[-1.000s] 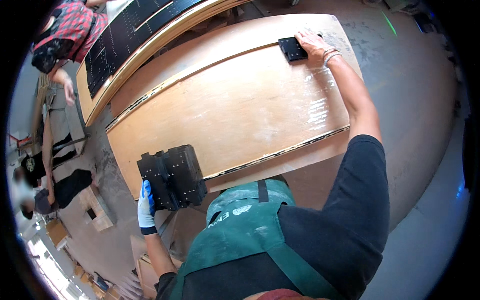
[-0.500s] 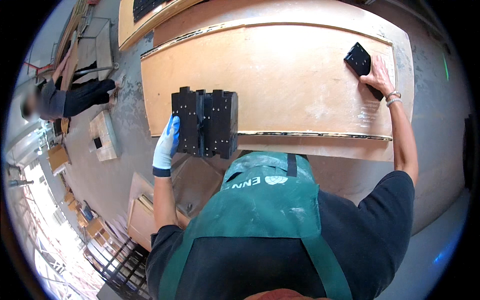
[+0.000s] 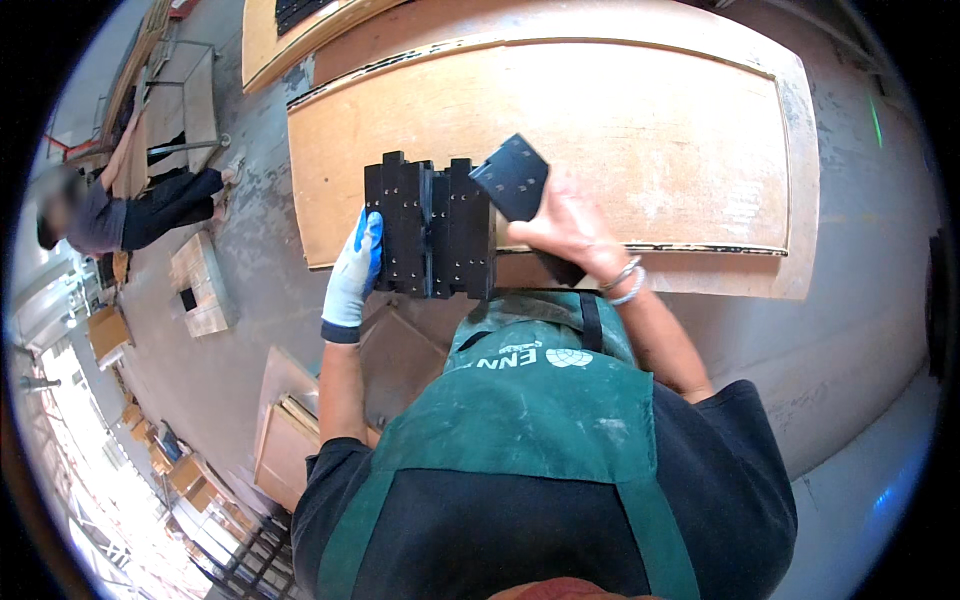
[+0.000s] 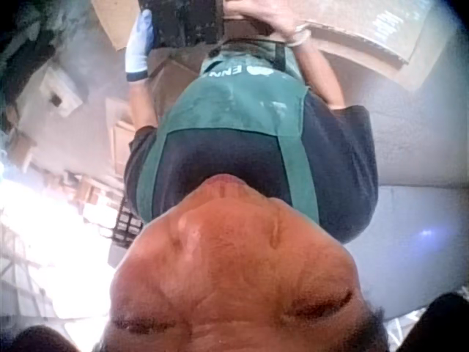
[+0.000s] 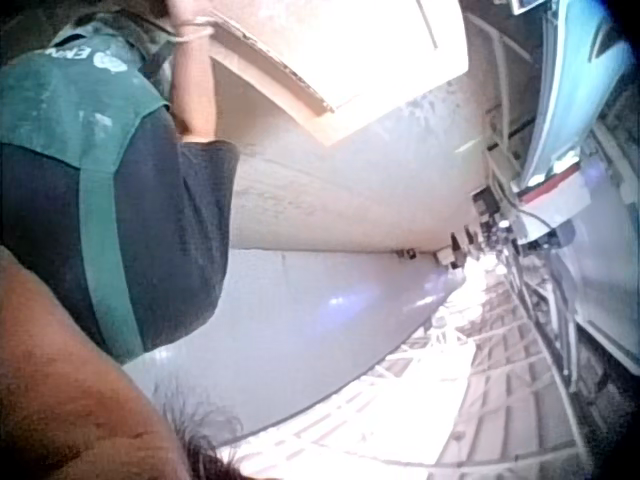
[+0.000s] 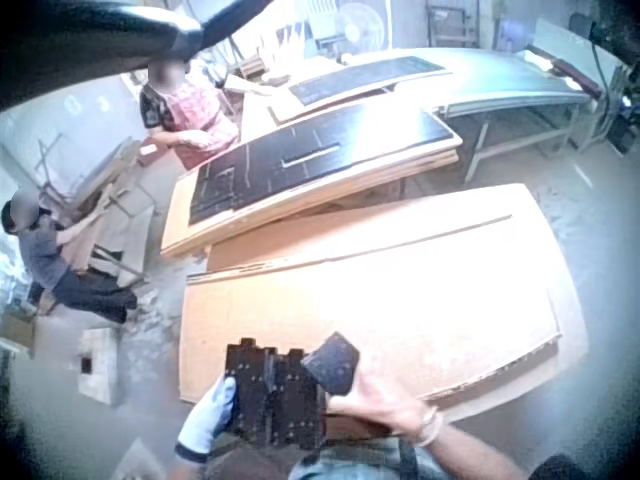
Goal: The person gathers small black rectangular components from a large wooden board and stacks them into a neat pile. They handle the parts one by one, aligning them carefully before lifting the entire stack and moving it to a nearby metal cart.
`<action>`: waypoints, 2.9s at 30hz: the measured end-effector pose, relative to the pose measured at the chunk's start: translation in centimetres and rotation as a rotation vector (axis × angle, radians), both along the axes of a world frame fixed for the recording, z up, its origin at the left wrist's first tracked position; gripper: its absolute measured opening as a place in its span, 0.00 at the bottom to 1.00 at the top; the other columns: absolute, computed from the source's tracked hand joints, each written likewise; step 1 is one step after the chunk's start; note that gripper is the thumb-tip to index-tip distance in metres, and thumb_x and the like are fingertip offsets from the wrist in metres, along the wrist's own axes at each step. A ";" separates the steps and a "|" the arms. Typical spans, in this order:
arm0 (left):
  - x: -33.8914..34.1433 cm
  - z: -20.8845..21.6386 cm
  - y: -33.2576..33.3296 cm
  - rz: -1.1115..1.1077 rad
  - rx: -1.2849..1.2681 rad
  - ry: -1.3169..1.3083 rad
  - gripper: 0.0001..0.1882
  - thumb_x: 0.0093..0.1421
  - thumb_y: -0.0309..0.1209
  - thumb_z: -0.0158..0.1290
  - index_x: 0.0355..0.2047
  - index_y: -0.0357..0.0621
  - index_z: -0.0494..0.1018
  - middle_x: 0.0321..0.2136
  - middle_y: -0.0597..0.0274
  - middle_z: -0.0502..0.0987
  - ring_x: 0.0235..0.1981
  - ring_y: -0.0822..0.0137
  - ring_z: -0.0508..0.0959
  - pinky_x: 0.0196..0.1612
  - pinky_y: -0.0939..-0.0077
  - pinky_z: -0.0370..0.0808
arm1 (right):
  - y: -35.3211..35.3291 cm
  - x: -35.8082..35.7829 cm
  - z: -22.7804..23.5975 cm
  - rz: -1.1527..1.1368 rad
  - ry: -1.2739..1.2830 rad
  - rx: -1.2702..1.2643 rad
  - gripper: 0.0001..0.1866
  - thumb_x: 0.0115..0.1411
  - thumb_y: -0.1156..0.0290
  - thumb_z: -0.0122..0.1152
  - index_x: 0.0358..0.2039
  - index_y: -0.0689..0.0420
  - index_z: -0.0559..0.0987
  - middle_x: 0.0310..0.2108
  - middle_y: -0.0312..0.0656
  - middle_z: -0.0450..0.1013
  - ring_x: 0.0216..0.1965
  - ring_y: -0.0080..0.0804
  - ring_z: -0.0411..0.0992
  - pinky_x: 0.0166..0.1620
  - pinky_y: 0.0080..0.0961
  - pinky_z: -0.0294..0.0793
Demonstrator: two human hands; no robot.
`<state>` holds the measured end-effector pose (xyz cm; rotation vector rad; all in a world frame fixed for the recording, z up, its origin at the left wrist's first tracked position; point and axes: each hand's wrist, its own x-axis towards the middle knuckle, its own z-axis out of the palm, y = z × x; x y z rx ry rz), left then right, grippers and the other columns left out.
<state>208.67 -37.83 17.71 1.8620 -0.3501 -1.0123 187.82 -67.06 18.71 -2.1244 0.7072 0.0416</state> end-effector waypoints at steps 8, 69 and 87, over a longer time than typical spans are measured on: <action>0.0 -1.6 0.4 0.020 0.006 -0.182 0.33 0.76 0.48 0.39 0.69 0.30 0.58 0.62 0.47 0.71 0.62 0.59 0.72 0.65 0.70 0.65 | 6.8 4.0 1.5 -0.066 0.135 -0.301 0.39 0.40 0.55 0.77 0.44 0.69 0.67 0.40 0.58 0.68 0.44 0.52 0.72 0.44 0.42 0.76; 1.7 -0.3 0.7 -0.221 0.106 -0.296 0.31 0.77 0.46 0.38 0.65 0.29 0.62 0.56 0.42 0.75 0.56 0.56 0.75 0.60 0.67 0.69 | 6.6 18.1 -0.8 0.680 -0.257 -0.136 0.41 0.67 0.30 0.38 0.42 0.56 0.85 0.44 0.50 0.81 0.50 0.51 0.77 0.55 0.51 0.71; -0.9 2.3 -1.3 0.157 0.188 0.249 0.33 0.73 0.54 0.44 0.67 0.41 0.65 0.62 0.60 0.72 0.60 0.63 0.74 0.64 0.66 0.70 | 13.6 -11.6 -11.6 -0.199 -0.292 0.736 0.38 0.52 0.84 0.45 0.67 0.53 0.68 0.34 0.46 0.75 0.39 0.41 0.77 0.49 0.37 0.78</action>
